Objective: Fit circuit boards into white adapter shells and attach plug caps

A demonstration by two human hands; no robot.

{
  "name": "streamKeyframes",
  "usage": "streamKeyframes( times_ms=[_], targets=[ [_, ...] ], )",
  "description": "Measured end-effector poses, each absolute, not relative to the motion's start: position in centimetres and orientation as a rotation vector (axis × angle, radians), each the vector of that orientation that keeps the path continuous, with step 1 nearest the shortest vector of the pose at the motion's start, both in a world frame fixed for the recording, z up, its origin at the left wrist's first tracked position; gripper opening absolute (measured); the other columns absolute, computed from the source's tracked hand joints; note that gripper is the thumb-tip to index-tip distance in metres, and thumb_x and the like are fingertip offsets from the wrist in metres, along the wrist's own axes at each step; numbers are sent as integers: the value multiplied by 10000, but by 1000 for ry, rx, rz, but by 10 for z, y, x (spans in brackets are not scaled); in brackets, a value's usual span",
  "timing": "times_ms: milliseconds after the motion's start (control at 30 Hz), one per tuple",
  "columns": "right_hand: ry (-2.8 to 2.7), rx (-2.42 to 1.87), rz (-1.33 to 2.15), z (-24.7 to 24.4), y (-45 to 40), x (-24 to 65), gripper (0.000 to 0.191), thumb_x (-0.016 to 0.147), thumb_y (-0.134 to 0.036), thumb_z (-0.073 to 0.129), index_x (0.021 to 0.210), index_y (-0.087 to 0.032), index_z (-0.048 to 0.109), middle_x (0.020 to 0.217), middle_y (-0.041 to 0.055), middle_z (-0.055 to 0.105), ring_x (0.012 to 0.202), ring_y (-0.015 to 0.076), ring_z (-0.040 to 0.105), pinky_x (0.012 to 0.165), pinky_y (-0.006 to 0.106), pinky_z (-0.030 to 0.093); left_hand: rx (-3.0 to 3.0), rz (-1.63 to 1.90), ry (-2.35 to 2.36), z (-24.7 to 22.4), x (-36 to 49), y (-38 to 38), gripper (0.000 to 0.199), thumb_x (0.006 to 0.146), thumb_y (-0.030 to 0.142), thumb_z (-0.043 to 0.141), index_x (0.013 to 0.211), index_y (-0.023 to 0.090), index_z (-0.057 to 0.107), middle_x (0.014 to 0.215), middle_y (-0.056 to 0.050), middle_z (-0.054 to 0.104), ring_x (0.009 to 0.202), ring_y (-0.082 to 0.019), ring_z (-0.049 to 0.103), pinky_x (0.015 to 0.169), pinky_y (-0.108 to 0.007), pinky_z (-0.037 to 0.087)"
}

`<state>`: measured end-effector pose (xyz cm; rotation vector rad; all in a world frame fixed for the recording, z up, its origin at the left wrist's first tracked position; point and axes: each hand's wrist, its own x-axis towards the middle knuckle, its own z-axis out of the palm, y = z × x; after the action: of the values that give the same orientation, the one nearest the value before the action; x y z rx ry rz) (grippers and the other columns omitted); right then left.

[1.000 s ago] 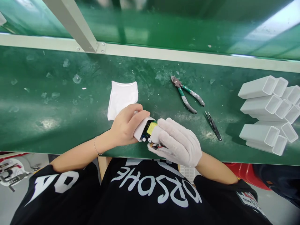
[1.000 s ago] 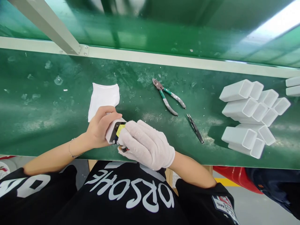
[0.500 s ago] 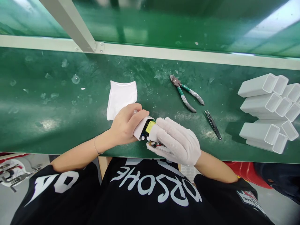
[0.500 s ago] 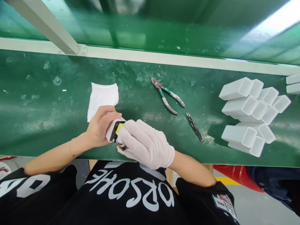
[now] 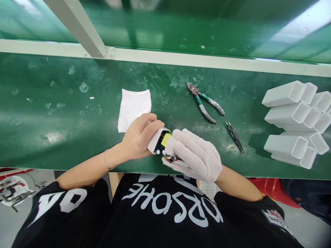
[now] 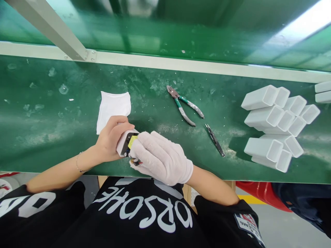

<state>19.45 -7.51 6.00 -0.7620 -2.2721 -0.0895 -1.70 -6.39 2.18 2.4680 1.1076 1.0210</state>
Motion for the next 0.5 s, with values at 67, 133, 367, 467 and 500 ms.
streamKeyframes(
  times_ms=[67,133,367,467,500],
  targets=[
    [-2273,-758,-89,60,-74,194,179,915,-338,656,992,-177,641,883,57,788,802,179,739,721,256,606,2475,1011,1109,22,-17,-64,360,886,293,576,1213,191,466,1025,-110,564,824,-207,605,624,-325,557],
    [-2277,-759,-93,60,-74,194,167,932,-344,637,992,-189,631,871,43,791,781,173,744,716,255,612,2484,1008,1112,22,-17,-63,347,890,297,568,1204,191,462,1015,-106,558,817,-204,603,616,-323,557],
    [-2281,-735,-96,59,-74,194,191,936,-341,634,1005,-163,624,868,66,793,781,179,746,752,267,622,2486,1015,1110,23,-16,-64,304,892,277,555,1162,163,476,1000,-118,558,798,-207,603,602,-330,544],
    [-2293,-790,-17,59,-75,195,200,942,-343,616,1019,-159,610,909,86,790,786,191,744,676,270,613,2479,1008,1126,24,-15,-64,304,878,256,566,1154,161,481,996,-120,568,814,-214,609,610,-330,540],
    [-2293,-807,3,58,-76,195,205,943,-344,614,1025,-156,608,922,93,788,792,196,745,669,270,610,2477,1004,1133,24,-15,-63,306,874,252,568,1154,165,481,995,-117,569,821,-215,611,615,-328,538]
  ],
)
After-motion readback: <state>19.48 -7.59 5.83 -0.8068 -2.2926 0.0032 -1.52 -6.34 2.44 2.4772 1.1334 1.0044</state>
